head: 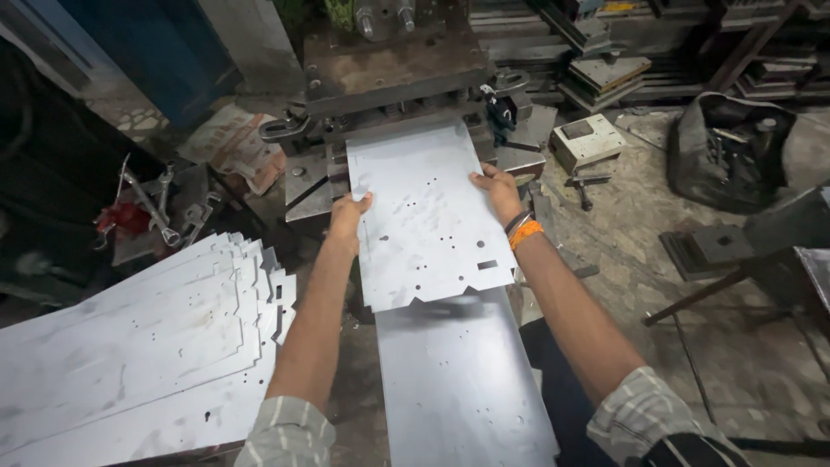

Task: Loading thin metal sheets into an industrial stamping press machine.

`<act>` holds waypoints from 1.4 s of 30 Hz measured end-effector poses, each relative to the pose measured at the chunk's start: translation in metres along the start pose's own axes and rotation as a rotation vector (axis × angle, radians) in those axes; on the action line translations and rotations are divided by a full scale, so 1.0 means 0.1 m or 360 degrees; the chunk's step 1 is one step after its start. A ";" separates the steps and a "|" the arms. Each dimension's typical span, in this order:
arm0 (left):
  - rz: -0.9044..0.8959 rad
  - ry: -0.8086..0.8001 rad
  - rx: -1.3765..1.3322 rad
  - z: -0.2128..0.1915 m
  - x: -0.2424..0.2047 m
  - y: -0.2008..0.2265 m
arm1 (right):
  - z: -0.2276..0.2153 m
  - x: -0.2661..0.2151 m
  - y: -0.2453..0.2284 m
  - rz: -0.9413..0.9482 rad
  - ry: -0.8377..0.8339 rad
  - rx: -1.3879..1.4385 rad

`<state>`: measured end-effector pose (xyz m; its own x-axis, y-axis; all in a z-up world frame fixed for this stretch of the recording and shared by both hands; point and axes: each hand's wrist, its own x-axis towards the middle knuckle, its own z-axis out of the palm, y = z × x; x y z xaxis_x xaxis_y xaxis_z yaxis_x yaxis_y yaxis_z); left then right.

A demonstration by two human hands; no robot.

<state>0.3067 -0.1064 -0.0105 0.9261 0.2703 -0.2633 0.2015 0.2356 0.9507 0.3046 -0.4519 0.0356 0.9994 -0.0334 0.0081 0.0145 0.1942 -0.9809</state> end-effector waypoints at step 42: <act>-0.0140 -0.0193 -0.0071 -0.15 -3.94 -0.13 | -0.44 -3.30 -0.42 0.0142 -0.0205 0.0124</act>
<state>-0.0656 -0.2017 0.0779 0.9378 0.1325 -0.3209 0.2717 0.2953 0.9160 -0.0273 -0.4922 0.0654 0.9925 0.1121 -0.0485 -0.0770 0.2661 -0.9609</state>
